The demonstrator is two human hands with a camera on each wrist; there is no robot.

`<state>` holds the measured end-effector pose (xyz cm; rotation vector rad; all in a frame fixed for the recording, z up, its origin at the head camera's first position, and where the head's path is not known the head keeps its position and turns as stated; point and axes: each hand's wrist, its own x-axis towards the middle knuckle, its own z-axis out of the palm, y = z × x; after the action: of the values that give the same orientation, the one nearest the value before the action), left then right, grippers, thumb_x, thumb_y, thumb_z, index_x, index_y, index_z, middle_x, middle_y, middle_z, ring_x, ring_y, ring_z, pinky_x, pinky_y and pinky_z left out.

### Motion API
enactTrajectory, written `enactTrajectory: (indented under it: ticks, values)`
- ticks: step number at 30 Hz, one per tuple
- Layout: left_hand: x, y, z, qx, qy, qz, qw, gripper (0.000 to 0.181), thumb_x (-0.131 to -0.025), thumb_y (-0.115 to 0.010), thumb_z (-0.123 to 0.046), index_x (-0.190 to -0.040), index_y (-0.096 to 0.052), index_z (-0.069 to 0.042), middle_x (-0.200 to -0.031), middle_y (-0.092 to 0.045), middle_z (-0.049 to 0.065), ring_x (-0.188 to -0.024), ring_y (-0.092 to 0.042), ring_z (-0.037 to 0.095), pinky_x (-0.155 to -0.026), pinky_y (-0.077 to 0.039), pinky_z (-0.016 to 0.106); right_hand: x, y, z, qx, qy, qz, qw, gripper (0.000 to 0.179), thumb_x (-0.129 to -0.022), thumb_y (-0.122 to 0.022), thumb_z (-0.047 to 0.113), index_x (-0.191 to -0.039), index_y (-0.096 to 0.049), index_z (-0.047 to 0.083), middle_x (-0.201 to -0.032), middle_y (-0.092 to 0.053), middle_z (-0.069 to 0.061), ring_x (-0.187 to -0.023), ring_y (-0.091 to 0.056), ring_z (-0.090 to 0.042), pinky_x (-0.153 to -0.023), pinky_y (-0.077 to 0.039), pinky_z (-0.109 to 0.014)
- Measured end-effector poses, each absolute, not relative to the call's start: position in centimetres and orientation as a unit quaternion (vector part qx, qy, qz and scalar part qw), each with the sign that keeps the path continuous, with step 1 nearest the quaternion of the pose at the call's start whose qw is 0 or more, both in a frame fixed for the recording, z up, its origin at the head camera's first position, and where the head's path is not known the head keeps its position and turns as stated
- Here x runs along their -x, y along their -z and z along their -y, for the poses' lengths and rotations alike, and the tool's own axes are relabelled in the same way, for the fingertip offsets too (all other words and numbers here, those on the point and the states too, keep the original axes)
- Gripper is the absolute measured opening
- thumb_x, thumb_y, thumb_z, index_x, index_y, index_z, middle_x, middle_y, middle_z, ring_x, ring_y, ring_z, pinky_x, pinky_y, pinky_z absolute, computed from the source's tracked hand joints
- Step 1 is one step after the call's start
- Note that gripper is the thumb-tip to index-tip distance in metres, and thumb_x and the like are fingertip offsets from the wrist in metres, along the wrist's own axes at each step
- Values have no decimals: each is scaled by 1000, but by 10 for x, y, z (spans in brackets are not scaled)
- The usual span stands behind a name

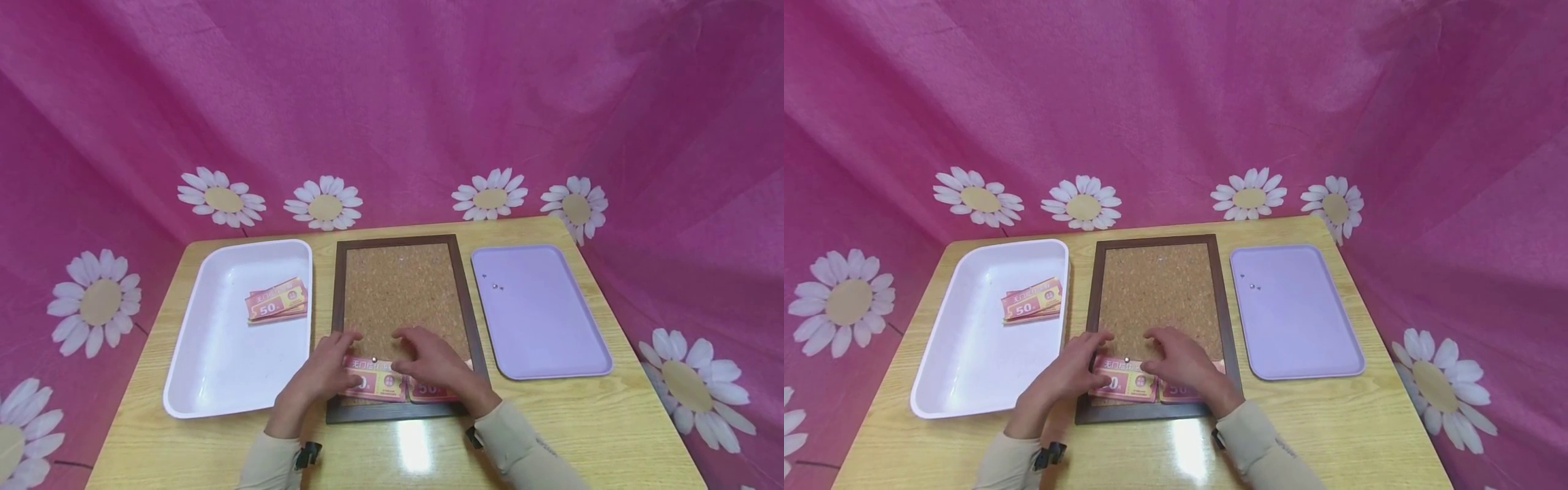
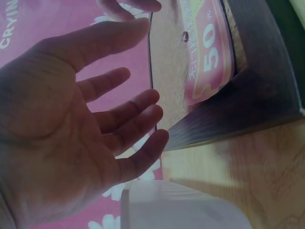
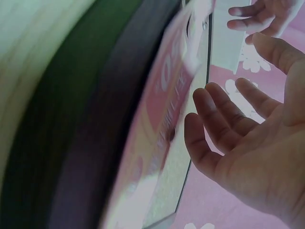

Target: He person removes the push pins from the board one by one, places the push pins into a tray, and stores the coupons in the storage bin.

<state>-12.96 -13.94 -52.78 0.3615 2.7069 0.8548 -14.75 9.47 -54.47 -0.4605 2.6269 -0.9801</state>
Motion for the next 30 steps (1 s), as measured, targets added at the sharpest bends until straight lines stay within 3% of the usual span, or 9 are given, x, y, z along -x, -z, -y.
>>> enactTrajectory:
  ticks: [8, 17, 30]
  values:
    - [125, 533, 136, -154, -272, -943, 116, 67, -73, -82, -18, -132, -52, -10, -122, -58, 13, -116, -50, 32, -96, -45, 49, 143, 548, -86, 170, 320, -921, 144, 54, -80, -74, 38, -129, -58, 20, -124, -62, -1, -111, -59, -19, -96, -47, -42]
    - [122, 538, 133, -152, -232, -954, 114, 65, -72, -81, -21, -130, -54, -13, -126, -57, 12, -117, -49, 32, -97, -43, 51, 140, 547, -74, 189, 294, -928, 127, 47, -80, -72, 35, -123, -62, 19, -120, -64, -1, -112, -59, -20, -95, -47, -41]
    - [121, 545, 134, -150, -208, -961, 106, 62, -69, -81, -17, -126, -56, -12, -122, -56, 11, -117, -48, 32, -95, -44, 51, 142, 553, -59, 208, 212, -949, 107, 38, -81, -66, 37, -117, -66, 23, -107, -60, 4, -101, -54, -16, -81, -43, -38]
